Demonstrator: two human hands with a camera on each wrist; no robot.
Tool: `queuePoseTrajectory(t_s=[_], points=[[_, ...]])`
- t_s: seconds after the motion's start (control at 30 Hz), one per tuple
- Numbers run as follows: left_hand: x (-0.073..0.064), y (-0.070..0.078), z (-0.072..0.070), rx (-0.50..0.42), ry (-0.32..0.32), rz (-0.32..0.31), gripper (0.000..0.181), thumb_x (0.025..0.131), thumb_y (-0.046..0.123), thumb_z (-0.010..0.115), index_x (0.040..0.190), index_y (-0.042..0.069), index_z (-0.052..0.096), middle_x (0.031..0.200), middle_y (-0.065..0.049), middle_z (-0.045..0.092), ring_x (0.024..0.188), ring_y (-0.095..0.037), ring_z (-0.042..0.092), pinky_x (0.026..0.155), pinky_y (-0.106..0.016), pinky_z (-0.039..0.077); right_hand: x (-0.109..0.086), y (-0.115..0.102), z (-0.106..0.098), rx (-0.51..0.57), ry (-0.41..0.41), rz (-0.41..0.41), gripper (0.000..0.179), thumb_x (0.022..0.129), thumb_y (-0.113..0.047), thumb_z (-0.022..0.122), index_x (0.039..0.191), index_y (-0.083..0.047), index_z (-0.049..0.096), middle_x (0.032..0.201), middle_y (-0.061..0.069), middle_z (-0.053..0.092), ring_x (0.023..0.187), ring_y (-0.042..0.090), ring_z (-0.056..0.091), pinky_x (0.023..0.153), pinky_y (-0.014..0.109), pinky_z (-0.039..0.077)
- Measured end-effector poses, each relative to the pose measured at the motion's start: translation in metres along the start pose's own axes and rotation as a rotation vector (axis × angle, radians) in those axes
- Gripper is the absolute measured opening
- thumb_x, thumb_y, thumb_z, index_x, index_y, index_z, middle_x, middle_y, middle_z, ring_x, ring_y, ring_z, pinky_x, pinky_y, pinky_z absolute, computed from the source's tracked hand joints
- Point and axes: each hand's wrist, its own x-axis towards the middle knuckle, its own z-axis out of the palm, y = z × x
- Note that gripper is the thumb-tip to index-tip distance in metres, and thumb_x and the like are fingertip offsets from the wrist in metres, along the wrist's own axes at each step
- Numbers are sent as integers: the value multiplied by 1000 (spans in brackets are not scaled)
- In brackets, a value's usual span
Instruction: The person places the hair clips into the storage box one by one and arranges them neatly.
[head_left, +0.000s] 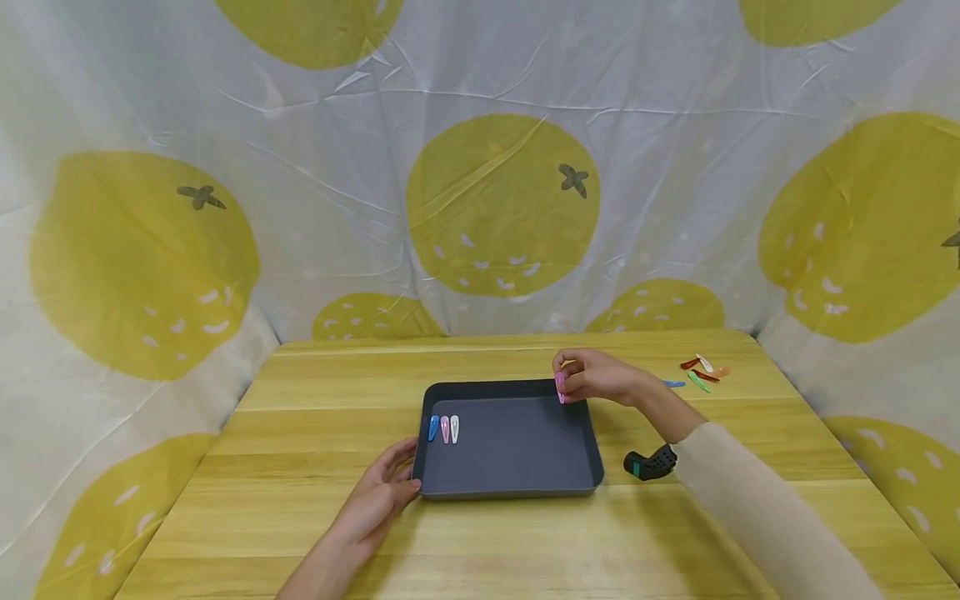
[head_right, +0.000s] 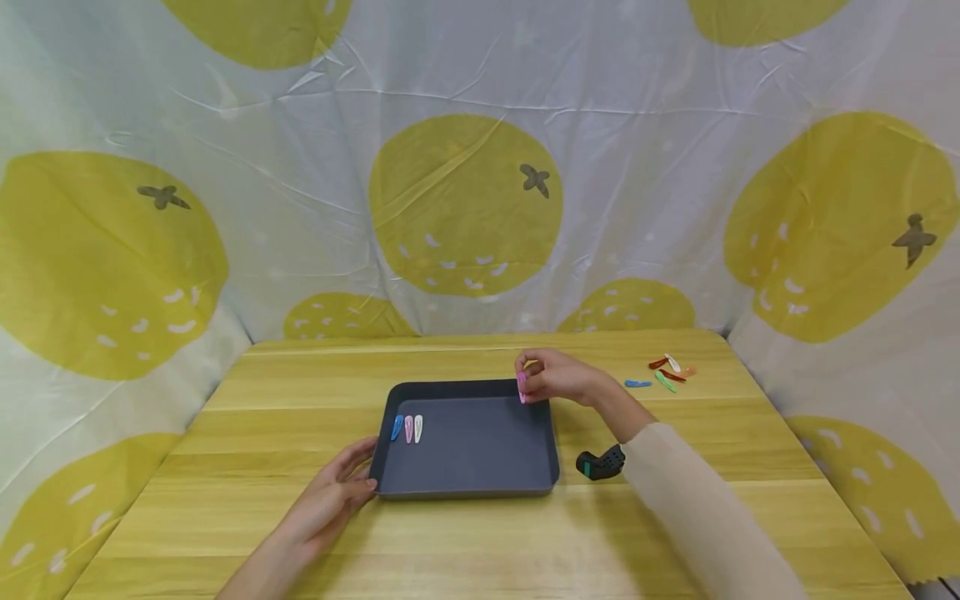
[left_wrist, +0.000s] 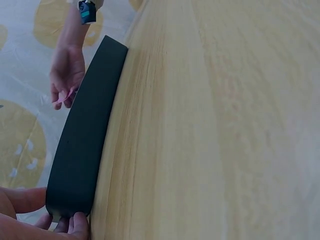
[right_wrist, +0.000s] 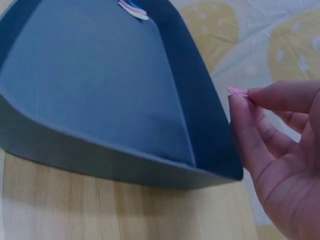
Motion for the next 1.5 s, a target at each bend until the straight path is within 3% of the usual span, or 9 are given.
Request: queuePoseTrajectory(t_s=[0.23,0.53,1.0,1.2,1.5], points=[[0,1,1,-2,3,-2,71,89,-19,49,157,-4,31,161,-25,29,145,-45,31,113,-50,37,15,-5,13,-47,-26,6,26,102,4,58,121,16,46,92,14,62,88,31,68,91,54,56],[-1,1,2,-4,6,-2,71,90,-19,47,157,-4,31,161,-26,28,145,-45,31,115,-52,35,34,-8,35,-68,-58,3,25,101,6,57,121,17,46,91,13,61,85,28,66,92,57,54],[-1,1,4,-1,23,-28,70,92,-20,46,159,-3,28,163,-27,23,148,-49,24,118,-55,28,67,-4,71,-44,-104,19,18,97,10,58,113,15,51,85,11,60,79,22,64,79,41,60],[-1,1,4,-7,26,-29,71,92,-20,46,159,-3,29,163,-27,23,148,-48,24,117,-54,29,79,-6,91,-99,-150,9,11,94,8,63,102,4,57,85,11,62,78,23,68,75,39,61],[1,0,3,-6,32,-37,70,93,-19,46,159,-2,28,163,-27,24,148,-48,25,117,-55,30,95,-3,107,-181,-138,26,9,93,6,65,100,2,61,83,10,66,76,20,66,70,33,59]])
